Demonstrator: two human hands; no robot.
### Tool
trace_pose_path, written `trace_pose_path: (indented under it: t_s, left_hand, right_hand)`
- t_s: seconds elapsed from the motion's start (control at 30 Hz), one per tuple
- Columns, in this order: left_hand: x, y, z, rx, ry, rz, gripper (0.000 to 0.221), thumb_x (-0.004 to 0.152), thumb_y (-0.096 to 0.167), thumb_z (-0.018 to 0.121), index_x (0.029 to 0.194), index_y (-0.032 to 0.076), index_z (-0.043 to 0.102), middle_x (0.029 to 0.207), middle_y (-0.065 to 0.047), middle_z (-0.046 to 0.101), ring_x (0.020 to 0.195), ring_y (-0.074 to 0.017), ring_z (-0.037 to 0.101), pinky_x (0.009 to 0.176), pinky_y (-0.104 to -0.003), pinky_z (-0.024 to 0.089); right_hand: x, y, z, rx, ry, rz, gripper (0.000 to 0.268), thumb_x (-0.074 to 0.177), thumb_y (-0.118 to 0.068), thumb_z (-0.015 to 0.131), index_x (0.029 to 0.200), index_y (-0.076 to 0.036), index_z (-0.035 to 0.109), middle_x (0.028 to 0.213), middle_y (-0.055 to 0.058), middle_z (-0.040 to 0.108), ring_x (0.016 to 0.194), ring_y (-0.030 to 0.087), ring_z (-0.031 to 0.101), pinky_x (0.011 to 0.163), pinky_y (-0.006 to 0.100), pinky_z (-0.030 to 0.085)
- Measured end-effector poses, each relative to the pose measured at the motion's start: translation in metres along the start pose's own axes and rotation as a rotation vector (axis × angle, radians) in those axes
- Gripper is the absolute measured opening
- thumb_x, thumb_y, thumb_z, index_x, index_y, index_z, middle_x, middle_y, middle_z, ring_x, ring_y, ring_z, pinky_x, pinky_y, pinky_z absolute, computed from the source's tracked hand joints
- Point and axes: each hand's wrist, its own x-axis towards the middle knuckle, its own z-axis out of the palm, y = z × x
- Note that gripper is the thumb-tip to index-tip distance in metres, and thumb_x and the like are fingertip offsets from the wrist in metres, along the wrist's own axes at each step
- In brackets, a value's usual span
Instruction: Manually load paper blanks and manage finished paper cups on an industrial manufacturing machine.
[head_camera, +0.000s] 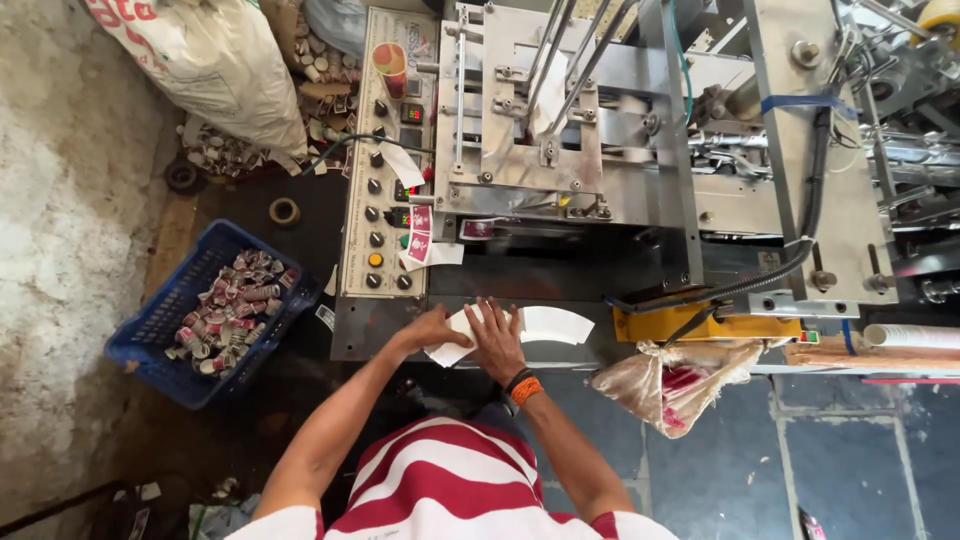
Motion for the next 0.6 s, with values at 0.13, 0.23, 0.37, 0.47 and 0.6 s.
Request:
trace_pose_path:
  t_s: [0.13, 0.23, 0.37, 0.47, 0.6]
  left_hand:
    - [-0.019, -0.013, 0.001, 0.073, -0.003, -0.091, 0.092, 0.053, 0.049, 0.093, 0.120, -0.008, 0.064, 0.102, -0.021, 0.075, 0.089, -0.0285, 0.075, 0.078, -0.037, 0.059]
    - [-0.049, -0.007, 0.002, -0.188, -0.119, -0.068, 0.090, 0.066, 0.058, 0.080, 0.118, -0.015, 0.073, 0.094, -0.023, 0.076, 0.078, -0.0313, 0.073, 0.065, -0.041, 0.055]
    - [-0.087, -0.029, 0.029, -0.166, -0.040, -0.205, 0.105, 0.073, 0.061, 0.080, 0.148, -0.003, 0.044, 0.114, -0.016, 0.072, 0.101, -0.0263, 0.071, 0.086, -0.037, 0.054]
    - [-0.089, -0.040, 0.051, -0.453, -0.022, -0.097, 0.109, 0.071, 0.051, 0.084, 0.155, 0.008, 0.029, 0.131, -0.013, 0.064, 0.117, -0.0218, 0.064, 0.098, -0.034, 0.051]
    - [-0.083, -0.049, 0.068, -0.707, 0.143, 0.022, 0.110, 0.066, 0.035, 0.087, 0.157, 0.014, 0.030, 0.143, -0.017, 0.058, 0.125, -0.0237, 0.059, 0.101, -0.036, 0.049]
  right_hand:
    - [0.016, 0.001, -0.010, -0.033, -0.045, -0.077, 0.091, 0.076, -0.022, 0.078, 0.157, -0.016, 0.037, 0.158, 0.014, 0.040, 0.149, 0.034, 0.032, 0.117, 0.064, 0.019]
    - [0.041, 0.002, -0.025, 0.076, -0.147, -0.200, 0.095, 0.072, -0.021, 0.082, 0.157, -0.024, 0.039, 0.154, 0.007, 0.045, 0.151, 0.028, 0.034, 0.121, 0.060, 0.023]
    - [0.034, -0.010, -0.029, 0.095, -0.289, -0.461, 0.105, 0.060, -0.026, 0.090, 0.152, -0.027, 0.038, 0.150, 0.012, 0.045, 0.144, 0.033, 0.035, 0.115, 0.063, 0.024]
    - [0.030, -0.005, -0.021, 0.009, -0.227, -0.564, 0.106, 0.062, -0.023, 0.089, 0.155, -0.029, 0.039, 0.153, 0.009, 0.047, 0.145, 0.030, 0.039, 0.117, 0.058, 0.029]
    - [0.027, -0.001, -0.021, -0.127, -0.046, -0.549, 0.110, 0.064, -0.026, 0.091, 0.161, -0.033, 0.038, 0.156, 0.004, 0.047, 0.150, 0.025, 0.039, 0.121, 0.052, 0.032]
